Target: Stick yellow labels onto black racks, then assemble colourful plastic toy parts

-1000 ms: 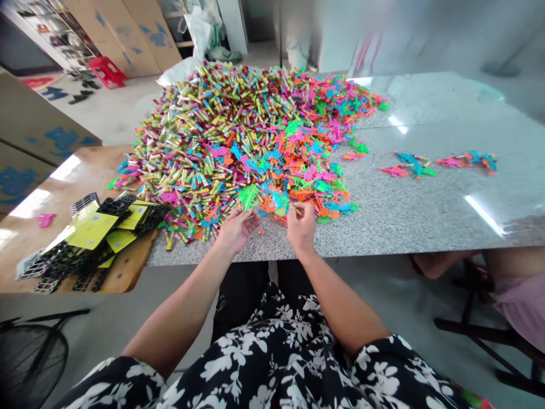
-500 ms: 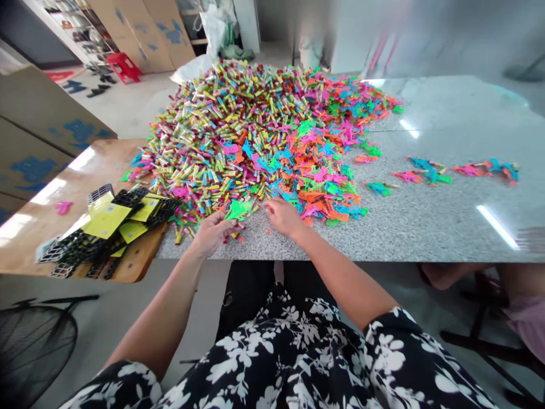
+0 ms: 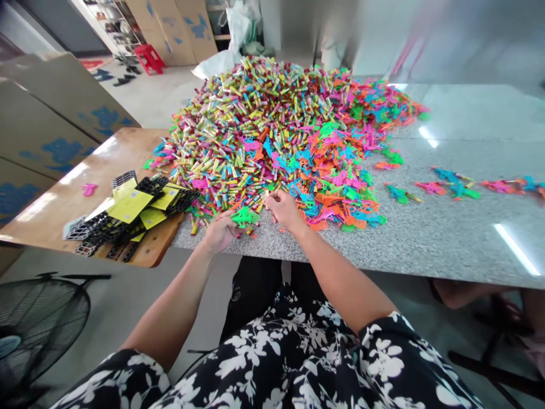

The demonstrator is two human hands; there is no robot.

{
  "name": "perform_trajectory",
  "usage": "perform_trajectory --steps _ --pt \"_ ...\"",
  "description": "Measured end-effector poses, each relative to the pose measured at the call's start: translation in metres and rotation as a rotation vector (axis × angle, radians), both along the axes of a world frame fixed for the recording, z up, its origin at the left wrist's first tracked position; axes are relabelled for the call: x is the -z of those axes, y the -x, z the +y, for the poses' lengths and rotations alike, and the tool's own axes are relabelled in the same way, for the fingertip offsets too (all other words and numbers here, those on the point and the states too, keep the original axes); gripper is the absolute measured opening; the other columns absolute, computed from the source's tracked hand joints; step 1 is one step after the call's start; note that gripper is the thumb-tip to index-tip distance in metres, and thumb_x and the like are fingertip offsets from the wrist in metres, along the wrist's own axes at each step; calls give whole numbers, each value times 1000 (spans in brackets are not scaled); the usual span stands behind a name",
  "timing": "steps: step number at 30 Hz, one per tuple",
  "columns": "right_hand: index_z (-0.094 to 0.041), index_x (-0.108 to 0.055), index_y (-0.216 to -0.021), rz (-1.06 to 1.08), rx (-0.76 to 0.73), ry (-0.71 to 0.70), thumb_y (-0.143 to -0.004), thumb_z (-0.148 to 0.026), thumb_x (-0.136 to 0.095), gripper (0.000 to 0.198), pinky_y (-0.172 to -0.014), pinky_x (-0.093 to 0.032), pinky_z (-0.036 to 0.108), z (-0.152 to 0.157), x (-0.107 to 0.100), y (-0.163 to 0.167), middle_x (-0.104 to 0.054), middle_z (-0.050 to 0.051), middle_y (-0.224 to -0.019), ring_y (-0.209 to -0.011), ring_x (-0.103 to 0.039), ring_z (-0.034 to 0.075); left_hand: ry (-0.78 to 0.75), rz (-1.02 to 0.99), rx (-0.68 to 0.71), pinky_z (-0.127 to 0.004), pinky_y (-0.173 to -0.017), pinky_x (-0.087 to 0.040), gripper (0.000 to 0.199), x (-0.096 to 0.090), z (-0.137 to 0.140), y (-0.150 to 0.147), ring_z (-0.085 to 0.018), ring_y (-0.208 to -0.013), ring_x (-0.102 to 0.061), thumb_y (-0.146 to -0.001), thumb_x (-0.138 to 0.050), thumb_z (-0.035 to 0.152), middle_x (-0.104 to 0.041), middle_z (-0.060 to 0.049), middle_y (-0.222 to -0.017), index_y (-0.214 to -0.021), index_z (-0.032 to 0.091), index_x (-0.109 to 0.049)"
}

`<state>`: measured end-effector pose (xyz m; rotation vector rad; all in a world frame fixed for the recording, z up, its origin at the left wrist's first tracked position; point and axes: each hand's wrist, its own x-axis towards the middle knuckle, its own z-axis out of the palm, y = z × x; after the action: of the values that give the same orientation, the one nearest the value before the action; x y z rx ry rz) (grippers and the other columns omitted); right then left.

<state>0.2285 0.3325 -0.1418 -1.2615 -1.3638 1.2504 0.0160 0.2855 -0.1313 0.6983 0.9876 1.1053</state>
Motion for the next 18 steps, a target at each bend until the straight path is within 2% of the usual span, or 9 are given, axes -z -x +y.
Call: perform_trajectory --steps 2,4,7,9,18 --pt "-27 -50 -87 325 -12 63 -88 -41 -64 19 -47 -50 28 -11 -3 -2 -60 -5 -71 -47 -47 11 7 3 56 -44 -81 -68 25 -1 1 -8 -22 -76 -72 -55 -69 12 -60 0 -67 -62 20 -47" --pt "-27 -50 -89 469 -41 95 -79 -38 -68 24 -45 -48 25 -22 -5 -4 -64 -6 -73 -47 -47 10 6 15 116 -43 -76 -68 27 -3 2 -15 -21 -73 -69 -54 -70 12 -57 0 -66 -62 21 -45" --pt "-28 -50 -93 519 -52 129 -75 -35 -68 26 -44 -47 22 -34 -5 -9 -66 -8 -71 -46 -46 9 -3 37 157 -39 -68 -67 29 -7 3 -23 -13 -58 -56 -55 -70 13 -52 2 -64 -62 21 -44" --pt "-28 -53 -95 534 -60 137 -76 -35 -67 25 -44 -47 23 -38 -4 -14 -66 -8 -70 -45 -46 9 -1 47 156 -35 -64 -66 30 -8 2 -26 -11 -56 -51 -55 -71 13 -51 3 -64 -62 21 -43" --pt "-23 -73 -106 520 -45 87 -82 -36 -69 27 -50 -53 25 -44 5 -24 -70 -4 -76 -51 -55 10 19 50 140 -37 -68 -67 29 -10 2 -30 -12 -61 -54 -53 -69 13 -53 2 -69 -64 21 -44"
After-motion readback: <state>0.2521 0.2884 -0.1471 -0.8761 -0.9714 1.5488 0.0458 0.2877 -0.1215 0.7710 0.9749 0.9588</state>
